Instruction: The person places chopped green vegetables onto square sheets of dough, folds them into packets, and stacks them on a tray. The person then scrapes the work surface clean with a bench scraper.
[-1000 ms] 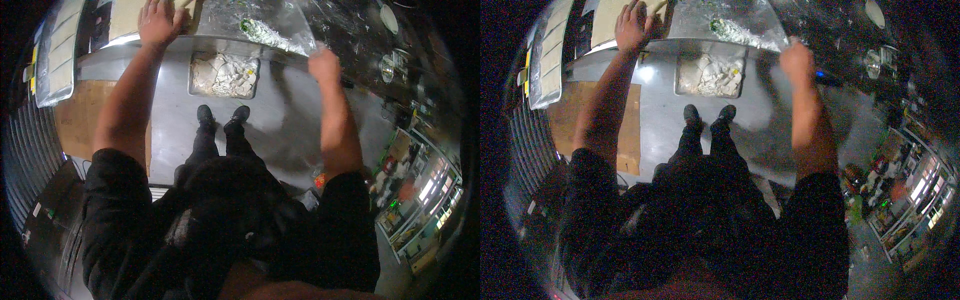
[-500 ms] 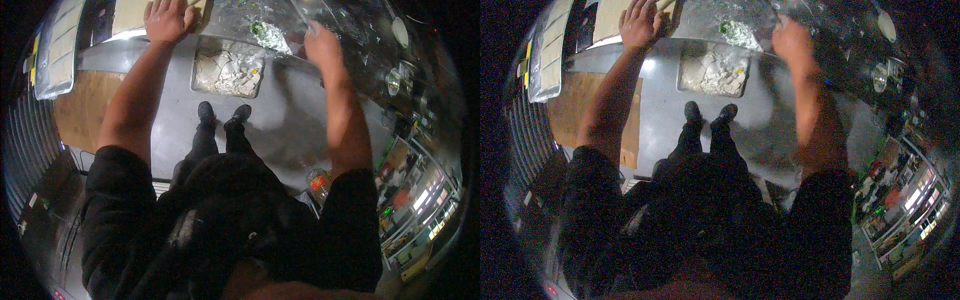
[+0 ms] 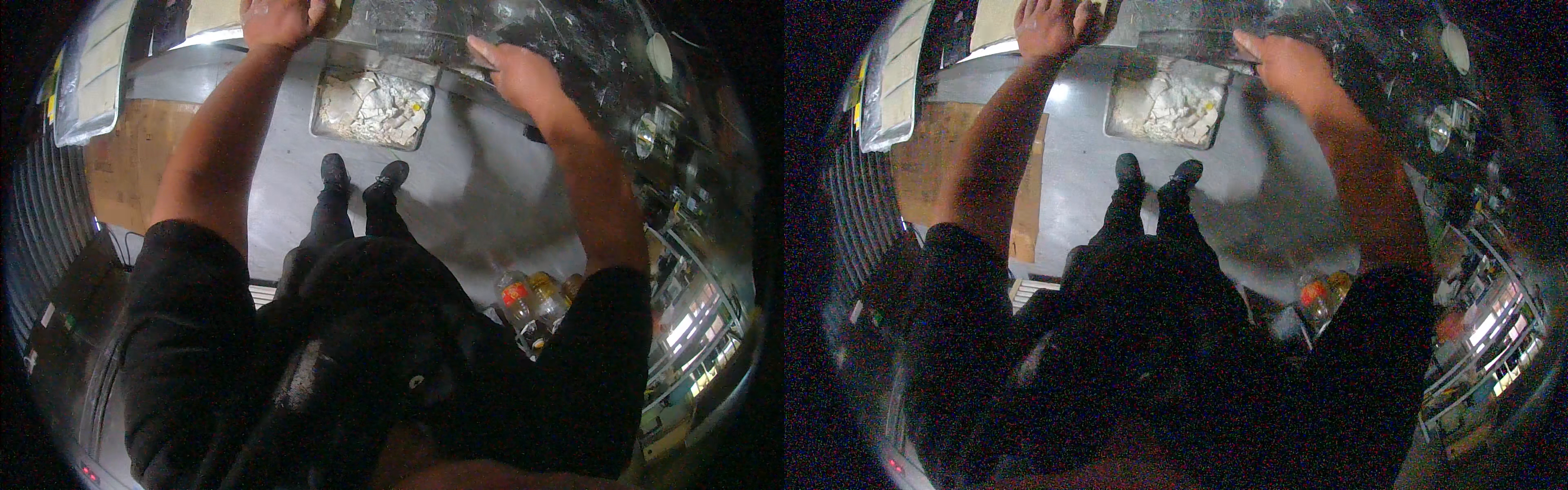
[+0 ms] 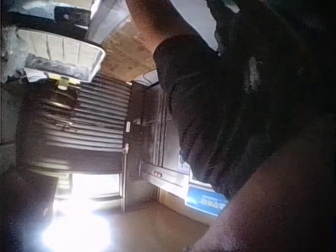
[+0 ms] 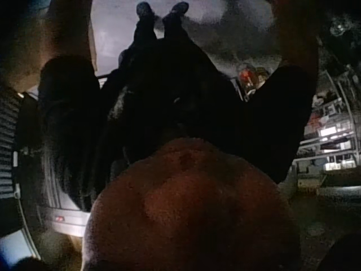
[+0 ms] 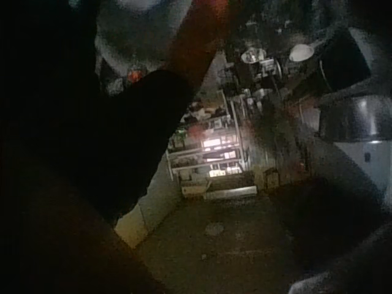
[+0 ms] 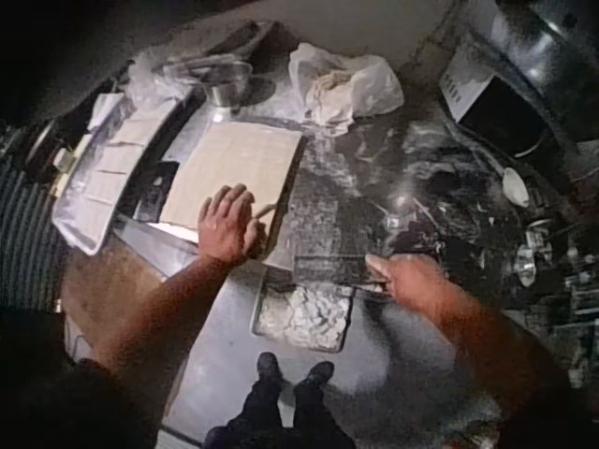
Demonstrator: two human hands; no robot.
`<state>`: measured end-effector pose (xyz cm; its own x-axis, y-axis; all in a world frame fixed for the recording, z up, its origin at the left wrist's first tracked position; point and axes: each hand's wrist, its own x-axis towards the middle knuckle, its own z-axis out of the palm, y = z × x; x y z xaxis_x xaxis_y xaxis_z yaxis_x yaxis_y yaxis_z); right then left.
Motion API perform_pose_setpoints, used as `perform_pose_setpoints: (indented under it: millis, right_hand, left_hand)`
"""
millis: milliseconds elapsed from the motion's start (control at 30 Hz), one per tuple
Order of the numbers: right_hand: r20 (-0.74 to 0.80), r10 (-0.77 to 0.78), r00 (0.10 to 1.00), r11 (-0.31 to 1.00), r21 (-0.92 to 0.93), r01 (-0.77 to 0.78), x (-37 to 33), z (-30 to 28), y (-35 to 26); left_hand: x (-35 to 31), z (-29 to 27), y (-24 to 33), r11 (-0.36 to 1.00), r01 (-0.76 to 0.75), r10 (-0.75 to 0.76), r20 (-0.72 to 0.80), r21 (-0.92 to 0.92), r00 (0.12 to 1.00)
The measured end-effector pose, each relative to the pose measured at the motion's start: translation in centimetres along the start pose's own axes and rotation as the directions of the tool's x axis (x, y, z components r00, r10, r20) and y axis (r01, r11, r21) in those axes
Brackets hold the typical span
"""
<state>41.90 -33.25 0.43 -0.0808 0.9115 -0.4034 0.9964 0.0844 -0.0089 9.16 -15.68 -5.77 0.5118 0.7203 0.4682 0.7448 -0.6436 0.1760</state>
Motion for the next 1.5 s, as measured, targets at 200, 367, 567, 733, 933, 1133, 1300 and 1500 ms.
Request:
perform_pose_setpoints:
  millis: [200,367,567,733,933,1133,1300,1500]
  right_hand:
    - [0.056,0.02,0.998,1.0,0.022,-0.021,-3.8,1.1,-2.9]
    - [-0.168,0.098,0.981,0.972,0.229,-0.058,-6.3,2.2,-3.0]
    - [-0.02,0.689,0.725,0.674,0.385,-0.63,-9.0,3.1,4.6]
    - [-0.075,0.691,0.719,0.706,0.283,-0.649,-9.4,5.3,3.1]
    - [0.061,0.586,0.808,0.753,0.327,-0.571,-8.8,4.3,-5.9]
    - [0.021,0.513,0.858,0.793,0.371,-0.483,-10.9,5.2,-7.3]
    - [-0.07,0.801,0.594,0.58,0.336,-0.742,-14.9,8.3,2.5]
    - [-0.034,0.764,0.644,0.628,0.265,-0.731,-15.5,8.0,2.4]
  left_hand:
    - [0.0,0.0,-0.1,1.0,-0.008,0.008,-0.003,0.001,1.0]
    - [0.0,0.1,-0.2,1.0,0.0,0.0,0.013,-0.007,1.0]
    - [0.0,0.0,0.0,1.0,-0.004,0.004,0.0,-0.004,1.0]
    - [0.0,0.2,0.0,1.0,-0.022,0.023,-0.045,0.007,0.999]
    - [0.1,0.4,-0.1,0.999,-0.032,0.032,-0.052,0.002,0.998]
    - [0.2,0.3,0.1,0.999,-0.049,0.049,-0.075,-0.004,0.996]
    - [0.2,0.2,0.0,0.998,-0.07,0.069,-0.072,-0.001,0.995]
    - [0.2,0.6,-0.5,0.997,-0.063,0.064,-0.017,0.05,0.998]
